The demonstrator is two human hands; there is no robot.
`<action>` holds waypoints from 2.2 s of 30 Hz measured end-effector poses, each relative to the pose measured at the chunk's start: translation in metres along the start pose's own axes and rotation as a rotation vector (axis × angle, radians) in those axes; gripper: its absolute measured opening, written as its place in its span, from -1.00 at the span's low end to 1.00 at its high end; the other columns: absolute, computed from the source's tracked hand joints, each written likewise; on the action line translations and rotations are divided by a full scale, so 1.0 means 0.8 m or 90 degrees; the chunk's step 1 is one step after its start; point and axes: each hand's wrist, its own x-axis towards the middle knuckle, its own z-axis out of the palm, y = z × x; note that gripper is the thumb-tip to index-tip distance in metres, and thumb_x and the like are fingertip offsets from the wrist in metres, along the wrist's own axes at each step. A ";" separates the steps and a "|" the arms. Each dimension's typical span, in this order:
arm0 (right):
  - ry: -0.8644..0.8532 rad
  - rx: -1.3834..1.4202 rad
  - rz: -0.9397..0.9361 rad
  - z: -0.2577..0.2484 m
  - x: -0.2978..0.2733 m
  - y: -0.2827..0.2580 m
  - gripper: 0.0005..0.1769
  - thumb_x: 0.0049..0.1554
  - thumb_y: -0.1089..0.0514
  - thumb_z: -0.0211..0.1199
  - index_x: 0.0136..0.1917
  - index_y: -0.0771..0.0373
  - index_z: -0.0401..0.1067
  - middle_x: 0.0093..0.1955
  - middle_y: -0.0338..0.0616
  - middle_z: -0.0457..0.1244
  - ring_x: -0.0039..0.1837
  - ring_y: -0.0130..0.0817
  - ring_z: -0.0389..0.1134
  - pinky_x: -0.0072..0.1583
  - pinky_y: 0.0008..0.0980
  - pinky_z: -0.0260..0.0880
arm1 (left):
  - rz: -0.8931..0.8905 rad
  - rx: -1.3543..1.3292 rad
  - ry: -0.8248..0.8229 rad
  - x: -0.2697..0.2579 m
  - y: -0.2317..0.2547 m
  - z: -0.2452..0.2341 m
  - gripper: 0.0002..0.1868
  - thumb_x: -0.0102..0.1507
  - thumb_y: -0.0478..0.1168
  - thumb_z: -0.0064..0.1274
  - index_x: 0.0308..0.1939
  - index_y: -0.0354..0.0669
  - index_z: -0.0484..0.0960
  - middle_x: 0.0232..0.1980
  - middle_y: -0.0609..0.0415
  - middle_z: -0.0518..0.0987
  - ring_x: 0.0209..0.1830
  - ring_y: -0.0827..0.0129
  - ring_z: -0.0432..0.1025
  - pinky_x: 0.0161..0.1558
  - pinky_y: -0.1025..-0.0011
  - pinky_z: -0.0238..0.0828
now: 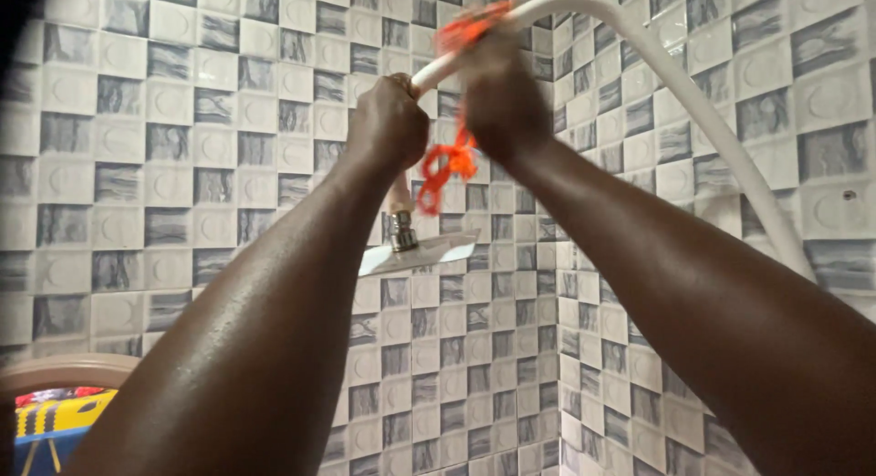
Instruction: The person is repairing or cleaning a shower pipe and shower head in a bathroom using an orange cloth.
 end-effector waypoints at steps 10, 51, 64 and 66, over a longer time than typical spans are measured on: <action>-0.046 0.159 0.020 0.004 0.005 -0.001 -0.68 0.25 0.43 0.13 0.25 0.36 0.51 0.23 0.12 0.37 0.36 0.05 0.35 0.35 0.02 0.42 | 0.004 0.005 0.010 -0.003 0.000 0.002 -0.77 0.31 -0.27 -0.10 -0.04 -0.20 0.63 -0.07 -0.36 0.63 0.02 -0.24 0.52 0.03 -0.04 0.43; -0.335 0.110 -0.177 0.037 0.071 0.118 -0.62 -0.20 0.32 0.45 -0.06 0.18 0.55 -0.09 -0.05 0.39 0.02 -0.02 0.39 0.06 -0.06 0.43 | -0.014 -0.019 -0.004 -0.013 0.015 -0.018 -0.72 0.34 -0.27 -0.13 0.07 -0.17 0.61 -0.05 -0.32 0.65 -0.02 -0.21 0.55 0.02 -0.04 0.47; -0.236 0.248 -0.288 0.017 0.052 0.045 -0.58 -0.03 0.35 0.25 0.13 0.15 0.48 0.02 -0.06 0.29 0.12 -0.01 0.32 0.16 -0.04 0.39 | 0.004 -0.027 -0.032 -0.014 0.002 -0.016 -0.66 0.25 -0.38 -0.11 0.09 -0.19 0.58 -0.06 -0.31 0.65 -0.02 -0.13 0.57 -0.01 -0.01 0.49; -0.461 0.319 0.010 0.023 0.049 0.089 -0.81 0.43 0.28 0.04 0.16 0.19 0.49 0.13 0.00 0.26 0.17 -0.17 0.32 0.23 -0.23 0.43 | -0.023 -0.022 -0.054 -0.017 0.009 -0.026 -0.72 0.33 -0.32 -0.11 0.08 -0.18 0.60 -0.05 -0.28 0.66 -0.02 -0.12 0.58 -0.01 -0.01 0.49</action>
